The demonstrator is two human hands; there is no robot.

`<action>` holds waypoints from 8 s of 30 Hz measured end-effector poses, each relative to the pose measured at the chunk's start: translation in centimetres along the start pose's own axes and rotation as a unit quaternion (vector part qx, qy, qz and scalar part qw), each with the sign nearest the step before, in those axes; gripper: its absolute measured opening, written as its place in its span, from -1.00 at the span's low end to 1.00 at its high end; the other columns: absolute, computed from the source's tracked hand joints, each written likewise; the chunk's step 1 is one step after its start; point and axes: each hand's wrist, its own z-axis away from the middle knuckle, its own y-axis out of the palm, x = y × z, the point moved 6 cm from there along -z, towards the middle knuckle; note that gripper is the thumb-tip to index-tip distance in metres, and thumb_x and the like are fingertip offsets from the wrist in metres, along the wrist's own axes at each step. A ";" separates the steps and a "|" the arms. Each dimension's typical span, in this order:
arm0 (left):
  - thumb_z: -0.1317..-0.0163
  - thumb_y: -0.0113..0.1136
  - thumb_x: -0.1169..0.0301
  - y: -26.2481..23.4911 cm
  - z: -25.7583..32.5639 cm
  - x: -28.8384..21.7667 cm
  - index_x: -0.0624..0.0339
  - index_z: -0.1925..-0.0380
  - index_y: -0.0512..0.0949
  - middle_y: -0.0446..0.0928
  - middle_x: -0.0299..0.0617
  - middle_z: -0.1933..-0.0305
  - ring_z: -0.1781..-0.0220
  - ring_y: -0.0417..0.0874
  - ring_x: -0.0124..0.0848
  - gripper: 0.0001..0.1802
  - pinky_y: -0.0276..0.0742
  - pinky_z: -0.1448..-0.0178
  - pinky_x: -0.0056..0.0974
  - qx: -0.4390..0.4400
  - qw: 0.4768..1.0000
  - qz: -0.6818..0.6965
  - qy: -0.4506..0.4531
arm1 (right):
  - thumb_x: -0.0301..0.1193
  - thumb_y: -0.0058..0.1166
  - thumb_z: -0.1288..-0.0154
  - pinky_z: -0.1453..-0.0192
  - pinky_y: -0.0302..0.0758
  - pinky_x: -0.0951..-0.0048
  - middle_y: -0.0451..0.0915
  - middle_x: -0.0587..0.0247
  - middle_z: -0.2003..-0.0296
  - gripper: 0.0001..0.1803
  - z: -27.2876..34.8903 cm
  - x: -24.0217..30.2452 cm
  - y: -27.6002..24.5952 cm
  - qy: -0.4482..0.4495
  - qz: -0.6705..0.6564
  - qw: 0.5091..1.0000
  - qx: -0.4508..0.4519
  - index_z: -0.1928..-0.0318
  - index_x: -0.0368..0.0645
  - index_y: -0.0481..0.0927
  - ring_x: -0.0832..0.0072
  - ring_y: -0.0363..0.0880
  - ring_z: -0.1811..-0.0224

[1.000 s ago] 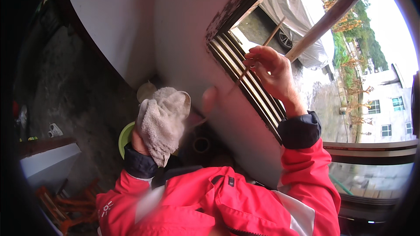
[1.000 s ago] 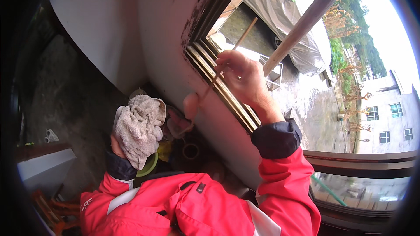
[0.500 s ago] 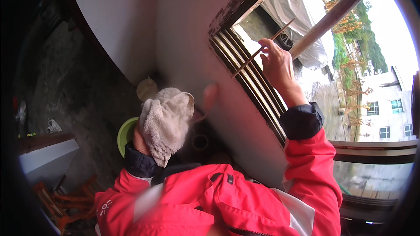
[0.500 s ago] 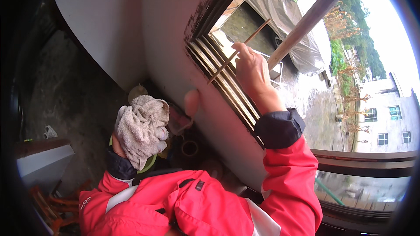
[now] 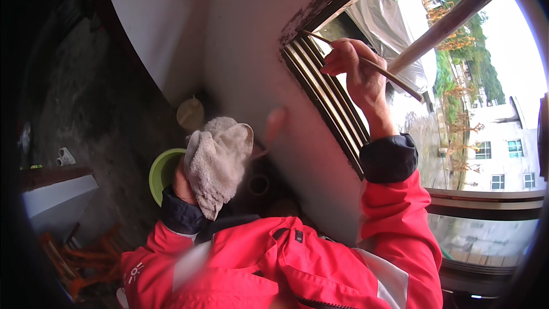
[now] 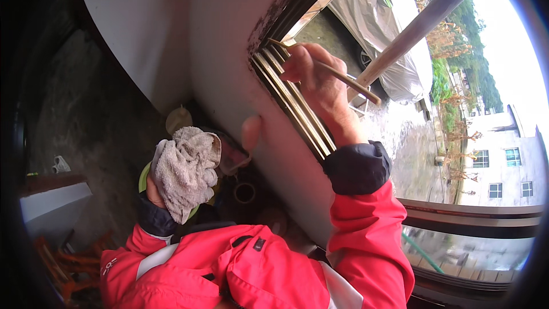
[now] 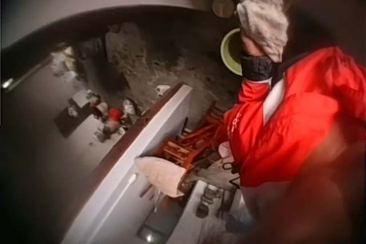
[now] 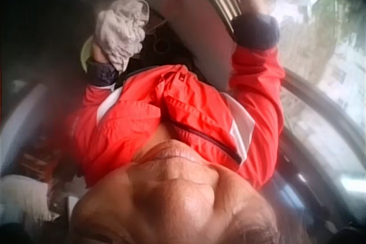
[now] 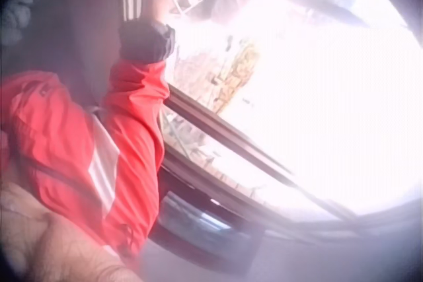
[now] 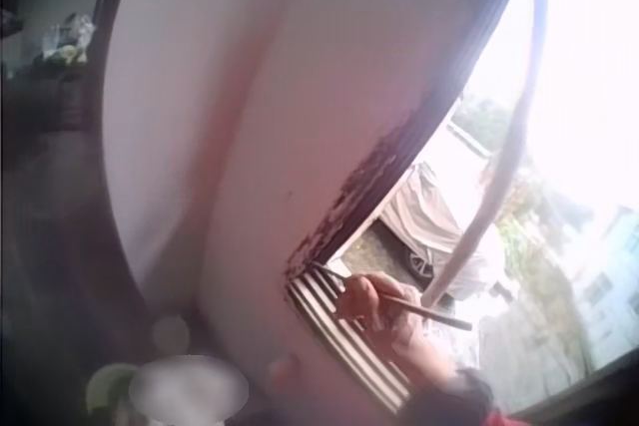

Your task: The person cleans the interior window frame using a cloth and a thin wooden stick. They repeatedly wipe the frame and use the stick to scrape or reach into crevices, alternating between wiping and scraping motions throughout the clip.

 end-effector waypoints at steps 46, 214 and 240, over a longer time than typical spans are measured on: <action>-0.36 -0.06 0.01 -0.8 1.3 -1.2 0.18 -0.07 0.46 0.55 -0.15 -0.02 -0.03 0.57 -0.30 -0.50 0.48 -0.13 -0.22 -0.016 0.992 -0.049 0.117 | -0.45 -0.07 -0.30 0.53 0.45 0.34 0.47 0.14 0.68 -0.79 -3.5 0.6 3.6 -0.140 0.263 0.938 0.174 0.47 -0.30 0.46 0.33 0.56 0.64; -0.41 -0.25 0.08 -0.3 0.8 13.5 0.33 -0.01 0.38 0.47 0.14 0.00 0.03 0.53 0.05 -0.50 0.49 -0.09 0.03 0.030 -0.965 0.131 0.225 | -0.31 -0.03 -0.41 0.36 0.47 0.60 0.58 0.24 0.39 -0.67 25.4 -4.8 0.2 0.115 -0.521 0.846 0.028 -0.03 -0.30 0.51 0.61 0.51 0.49; 0.25 0.40 0.60 15.0 11.6 24.3 0.15 0.48 0.64 0.44 0.10 -0.15 -0.14 0.51 -0.05 -0.76 0.42 -0.18 -0.12 -0.315 -0.419 0.827 -0.206 | -0.31 -0.15 -0.38 0.16 0.56 0.36 0.61 -0.06 0.17 -0.63 41.6 -8.8 -0.8 0.124 -0.804 0.568 -0.123 -0.03 -0.32 0.49 0.20 0.63 0.19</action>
